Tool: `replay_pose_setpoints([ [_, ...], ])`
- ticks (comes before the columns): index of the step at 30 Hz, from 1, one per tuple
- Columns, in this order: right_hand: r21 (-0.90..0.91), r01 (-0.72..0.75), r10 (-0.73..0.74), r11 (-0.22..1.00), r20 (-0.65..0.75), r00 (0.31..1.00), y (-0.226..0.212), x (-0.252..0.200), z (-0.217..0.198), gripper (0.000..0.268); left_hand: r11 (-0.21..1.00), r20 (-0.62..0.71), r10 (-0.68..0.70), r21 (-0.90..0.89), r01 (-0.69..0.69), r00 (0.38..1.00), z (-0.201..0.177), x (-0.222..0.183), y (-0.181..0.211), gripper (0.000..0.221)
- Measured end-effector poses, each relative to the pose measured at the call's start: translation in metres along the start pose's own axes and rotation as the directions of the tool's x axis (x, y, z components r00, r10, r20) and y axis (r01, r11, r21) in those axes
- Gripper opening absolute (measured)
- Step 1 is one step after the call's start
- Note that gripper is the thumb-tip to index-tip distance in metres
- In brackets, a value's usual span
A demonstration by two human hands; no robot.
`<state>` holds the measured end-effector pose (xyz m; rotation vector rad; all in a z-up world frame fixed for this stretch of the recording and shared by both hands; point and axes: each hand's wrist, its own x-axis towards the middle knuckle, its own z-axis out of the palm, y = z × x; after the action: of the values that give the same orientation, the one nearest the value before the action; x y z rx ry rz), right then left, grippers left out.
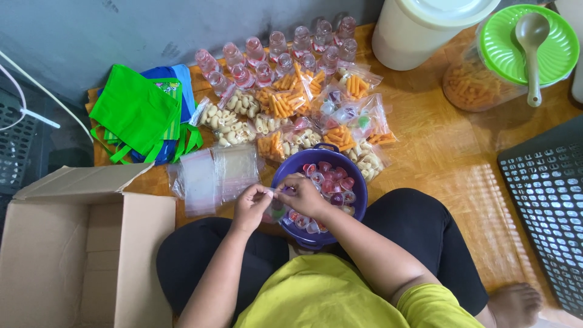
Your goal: The person places jellies from a bowl into small plastic bags by hand, working among other pre-packaged snacks and drinks on the floor.
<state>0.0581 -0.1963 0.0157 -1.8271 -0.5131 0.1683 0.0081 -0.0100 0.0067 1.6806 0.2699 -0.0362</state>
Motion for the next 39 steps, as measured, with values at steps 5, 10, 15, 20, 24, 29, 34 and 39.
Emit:
replay_pose_setpoints([
  [5,-0.017,0.023,-0.022,1.0,0.035,0.999,-0.012,0.006,-0.016,0.023,0.985,0.015,-0.012,-0.173,0.014,1.0,-0.019,0.003,0.002,0.011],
  [10,-0.06,0.031,-0.024,0.998,0.117,0.993,-0.02,0.006,-0.025,0.039,0.971,0.033,-0.009,-0.24,0.016,0.999,-0.025,0.006,-0.002,0.014],
  [15,0.323,-0.033,0.018,0.946,0.05,0.999,-0.013,0.007,-0.037,0.03,0.937,0.118,-0.097,-0.324,0.13,0.988,-0.021,-0.004,0.037,0.022],
  [20,0.445,-0.154,0.34,0.882,-0.376,0.862,0.003,0.024,-0.111,0.013,0.997,-0.114,-0.04,-0.075,0.032,0.993,-0.071,0.005,0.042,0.037],
  [24,0.392,-0.254,0.456,0.884,-0.604,0.654,0.034,0.009,-0.171,0.044,0.956,-0.442,-0.095,0.21,0.206,0.892,-0.142,0.041,-0.012,0.036],
  [29,0.517,-0.27,0.53,0.813,-0.461,0.712,0.04,0.009,-0.173,0.04,0.747,-0.486,-0.221,0.473,0.467,0.846,-0.215,0.106,-0.157,0.053],
  [34,0.433,-0.335,0.468,0.837,-0.249,0.848,0.011,0.023,-0.128,0.031,0.412,-0.455,-0.356,0.708,0.574,0.816,-0.201,0.121,-0.152,0.066],
  [39,0.3,-0.441,0.448,0.846,0.048,0.893,-0.005,0.024,-0.103,0.034,0.23,-0.43,-0.497,0.773,0.592,0.754,-0.187,0.126,-0.136,0.047],
])
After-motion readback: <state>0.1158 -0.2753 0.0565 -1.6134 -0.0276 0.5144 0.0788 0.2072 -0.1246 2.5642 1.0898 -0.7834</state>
